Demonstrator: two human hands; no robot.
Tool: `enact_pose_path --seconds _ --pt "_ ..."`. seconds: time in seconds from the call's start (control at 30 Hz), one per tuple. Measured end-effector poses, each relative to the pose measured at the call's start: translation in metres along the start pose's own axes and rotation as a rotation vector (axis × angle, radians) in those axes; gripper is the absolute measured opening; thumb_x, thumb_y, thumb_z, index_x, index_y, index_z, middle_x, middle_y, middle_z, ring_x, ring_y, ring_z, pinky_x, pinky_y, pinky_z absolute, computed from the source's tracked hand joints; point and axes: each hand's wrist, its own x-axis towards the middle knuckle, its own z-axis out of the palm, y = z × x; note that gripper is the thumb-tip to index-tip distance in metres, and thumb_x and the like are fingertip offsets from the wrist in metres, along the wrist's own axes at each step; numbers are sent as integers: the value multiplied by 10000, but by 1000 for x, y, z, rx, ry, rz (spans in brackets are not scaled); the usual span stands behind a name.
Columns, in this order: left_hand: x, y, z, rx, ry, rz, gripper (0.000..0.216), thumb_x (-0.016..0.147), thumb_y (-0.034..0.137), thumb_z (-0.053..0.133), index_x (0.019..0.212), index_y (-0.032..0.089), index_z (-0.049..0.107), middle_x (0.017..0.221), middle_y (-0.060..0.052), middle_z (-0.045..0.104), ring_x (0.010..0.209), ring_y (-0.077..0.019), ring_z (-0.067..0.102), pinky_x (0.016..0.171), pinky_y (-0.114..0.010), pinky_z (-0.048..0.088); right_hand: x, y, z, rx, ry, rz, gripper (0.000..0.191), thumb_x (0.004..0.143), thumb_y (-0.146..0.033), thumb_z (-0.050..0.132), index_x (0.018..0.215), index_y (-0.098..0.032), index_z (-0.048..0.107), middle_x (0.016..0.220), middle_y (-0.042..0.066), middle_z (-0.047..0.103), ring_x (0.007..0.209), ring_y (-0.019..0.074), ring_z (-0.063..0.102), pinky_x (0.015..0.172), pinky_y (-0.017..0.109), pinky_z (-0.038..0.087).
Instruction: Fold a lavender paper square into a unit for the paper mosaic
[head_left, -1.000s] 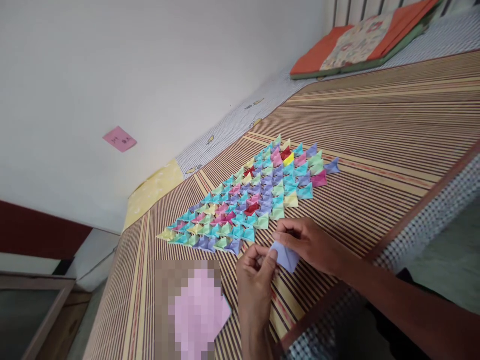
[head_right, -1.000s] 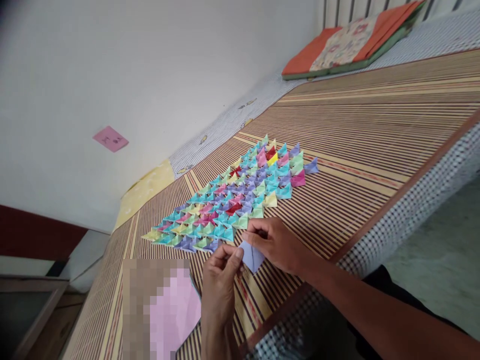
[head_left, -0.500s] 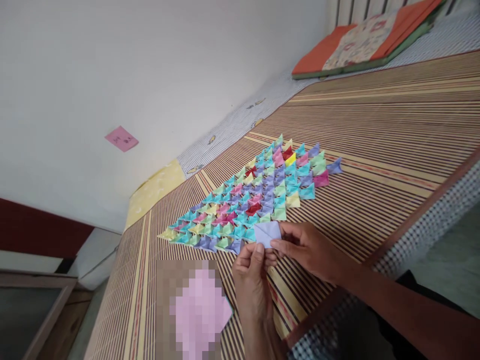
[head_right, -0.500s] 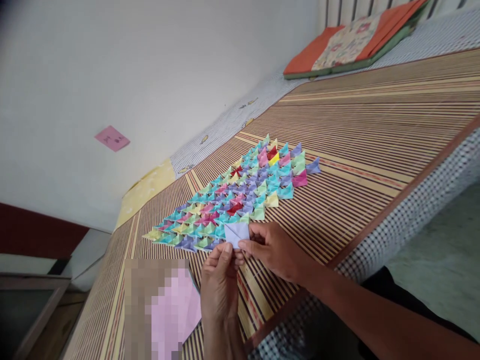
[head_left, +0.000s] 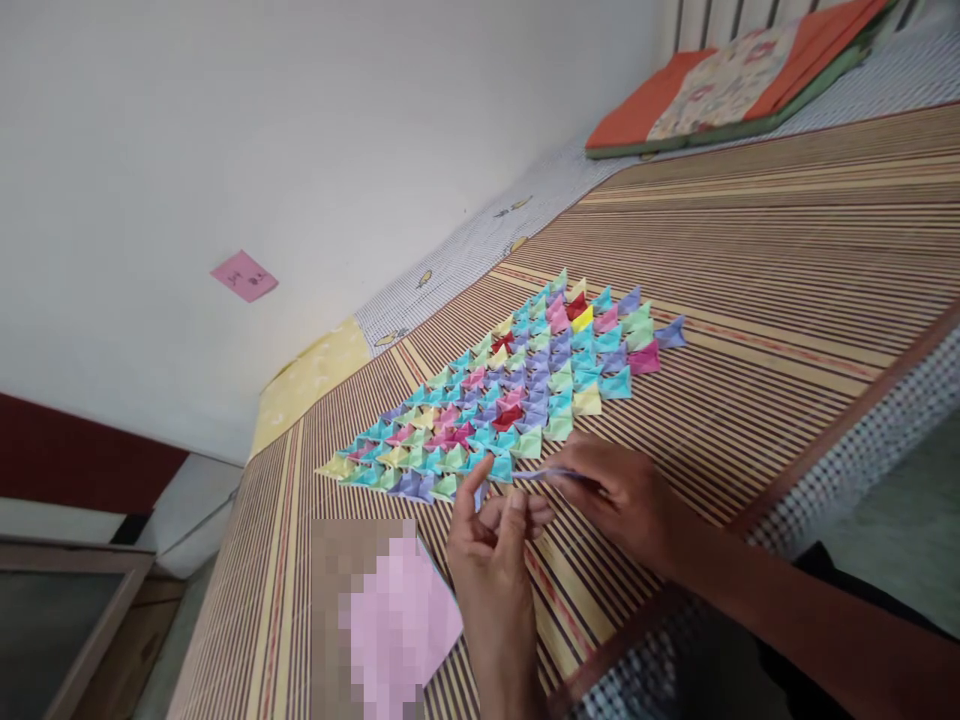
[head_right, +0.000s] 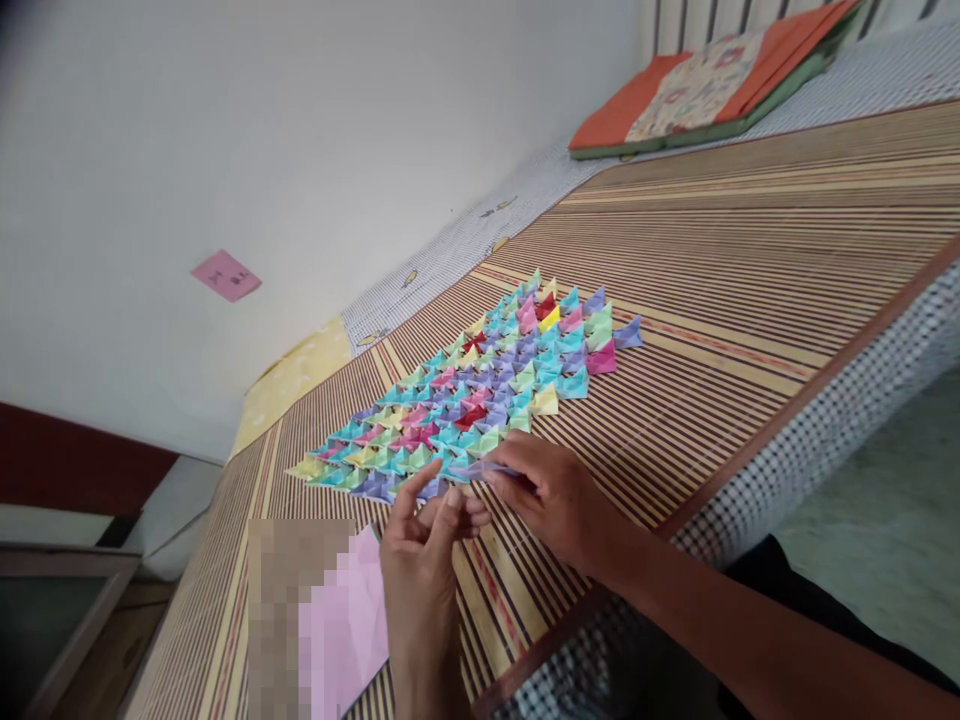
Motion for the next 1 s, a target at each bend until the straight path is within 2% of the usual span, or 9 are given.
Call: enact_pose_path --seconds 0.07,0.17,0.23,0.33,0.47,0.63,0.83,1.0 --pt "-4 10 -2 35 -56 13 478 839 389 761 1264 205 645 806 -33 761 763 -189 740 760 -307 575 -3 2 0 -51 -39 -105 180 1007 -223 509 969 -207 684 847 57 665 797 182 628 737 283 482" --pt "-5 15 -6 79 -97 50 281 853 388 741 1046 185 756 870 -57 775 832 -202 740 808 -309 572 -7 3 1 -94 -38 -207 192 1013 -211 518 1060 -218 704 887 70 679 836 196 648 763 298 514" --pt "-3 13 -9 115 -73 83 231 848 387 744 951 184 783 891 -57 779 843 -201 734 812 -298 566 -8 2 2 -73 -2 -234 203 1009 -194 531 1117 -225 699 929 70 681 858 196 657 768 301 528" --pt "0 8 -12 154 -9 106 231 828 400 760 927 194 799 891 -54 784 859 -208 732 813 -295 560 -5 -2 5 32 77 -210 228 995 -150 559 1161 -250 679 973 52 678 900 179 665 788 287 537" --pt "2 4 -12 141 74 124 242 794 409 786 914 202 816 901 -65 798 892 -230 744 837 -315 569 -1 -8 7 164 152 -136 218 955 -102 612 1086 -255 695 922 17 691 878 155 668 778 253 537" --pt "3 0 -7 86 135 138 263 745 418 819 891 200 826 892 -74 808 877 -236 755 841 -331 589 0 -10 6 224 140 -73 152 946 -146 643 1037 -241 719 902 23 691 804 153 657 716 254 532" --pt "2 0 -2 55 148 125 240 727 377 841 897 209 829 889 -65 815 871 -219 758 844 -310 591 0 -11 5 236 130 -66 136 969 -135 608 935 -223 705 903 16 686 892 147 662 812 253 517" --pt "0 0 2 18 137 111 237 733 385 832 862 187 819 805 -57 801 761 -190 737 750 -275 586 -3 -8 7 321 112 77 88 965 -190 621 890 -218 658 877 6 674 852 148 666 784 257 523"
